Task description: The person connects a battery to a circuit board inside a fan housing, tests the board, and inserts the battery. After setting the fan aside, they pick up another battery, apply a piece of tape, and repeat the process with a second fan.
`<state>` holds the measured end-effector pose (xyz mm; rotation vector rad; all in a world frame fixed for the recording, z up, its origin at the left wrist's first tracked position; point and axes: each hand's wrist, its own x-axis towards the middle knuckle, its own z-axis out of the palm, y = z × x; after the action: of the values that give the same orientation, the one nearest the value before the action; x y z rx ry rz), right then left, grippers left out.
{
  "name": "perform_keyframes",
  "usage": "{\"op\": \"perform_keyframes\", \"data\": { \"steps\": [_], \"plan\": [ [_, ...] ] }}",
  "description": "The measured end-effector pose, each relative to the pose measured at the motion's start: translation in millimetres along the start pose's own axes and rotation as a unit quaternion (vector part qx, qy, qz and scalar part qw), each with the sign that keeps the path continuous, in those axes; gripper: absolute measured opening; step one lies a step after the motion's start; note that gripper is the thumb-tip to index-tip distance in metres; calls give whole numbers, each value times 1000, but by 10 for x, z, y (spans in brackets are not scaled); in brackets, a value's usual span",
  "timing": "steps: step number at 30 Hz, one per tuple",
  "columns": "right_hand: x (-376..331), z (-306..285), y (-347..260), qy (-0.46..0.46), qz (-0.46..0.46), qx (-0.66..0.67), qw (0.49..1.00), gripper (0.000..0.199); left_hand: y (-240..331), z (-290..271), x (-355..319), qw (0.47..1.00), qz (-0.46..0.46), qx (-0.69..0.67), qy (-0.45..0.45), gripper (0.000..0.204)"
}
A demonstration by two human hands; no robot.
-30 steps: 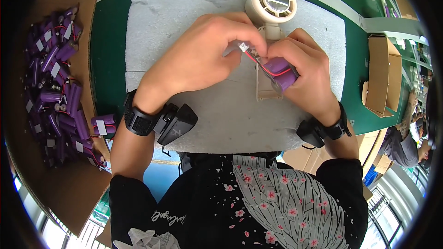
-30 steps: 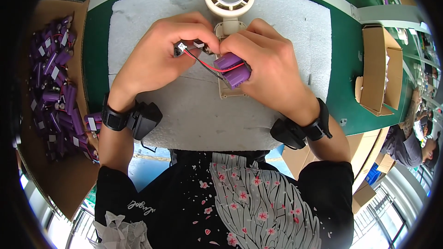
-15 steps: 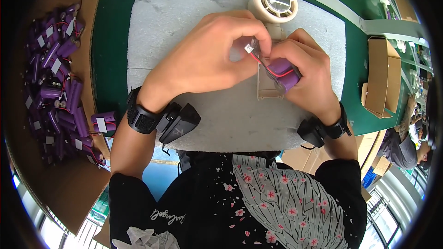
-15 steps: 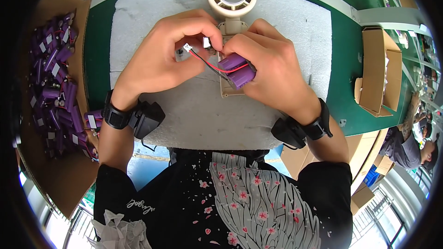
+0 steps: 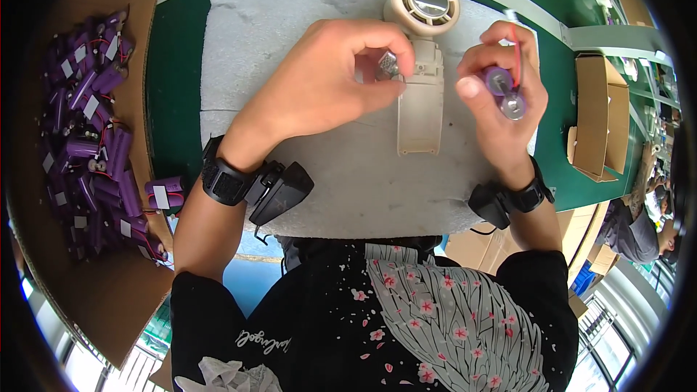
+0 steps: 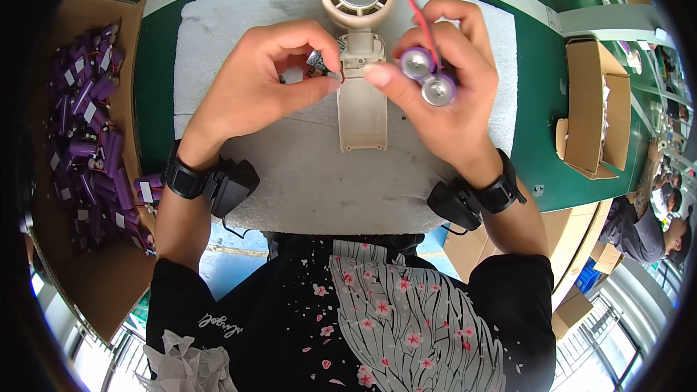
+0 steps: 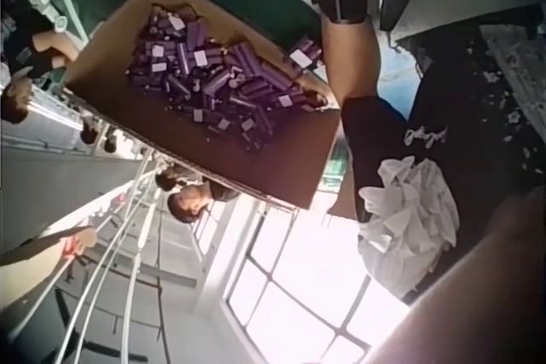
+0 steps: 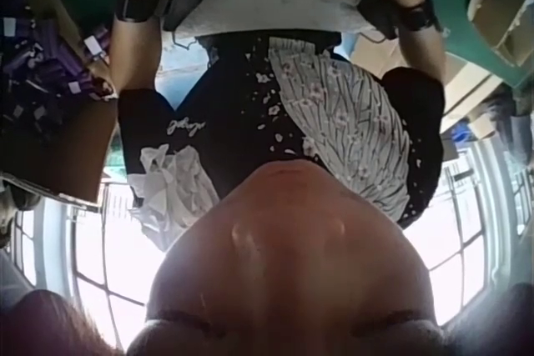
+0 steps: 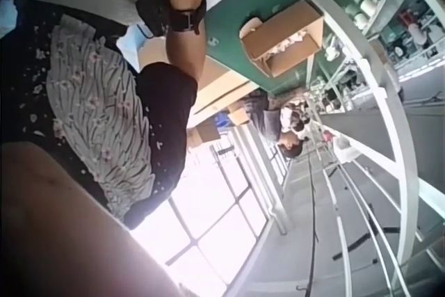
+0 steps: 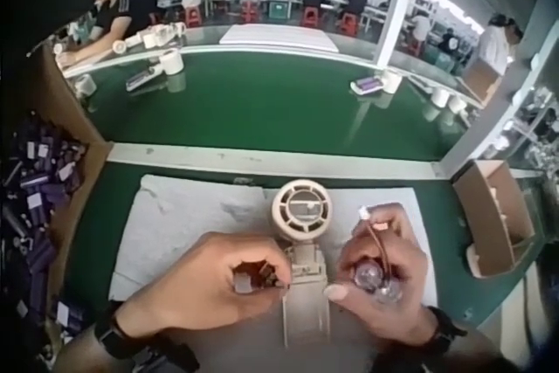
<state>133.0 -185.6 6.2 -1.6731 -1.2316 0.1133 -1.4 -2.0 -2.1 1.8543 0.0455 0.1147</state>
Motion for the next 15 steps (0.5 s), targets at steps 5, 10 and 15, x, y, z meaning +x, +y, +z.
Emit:
{"op": "perform_keyframes", "data": {
  "steps": [5,10,15],
  "plan": [
    [-62,55,-7,-7,58,81,995,18,20,34,-8,999,-38,-5,14,14],
    [37,136,9,62,-37,71,995,17,22,23,0,998,-47,-37,8,12],
    [17,97,-18,-10,-41,-1,999,16,-7,43,5,995,-9,-93,44,17]
  ]
}}
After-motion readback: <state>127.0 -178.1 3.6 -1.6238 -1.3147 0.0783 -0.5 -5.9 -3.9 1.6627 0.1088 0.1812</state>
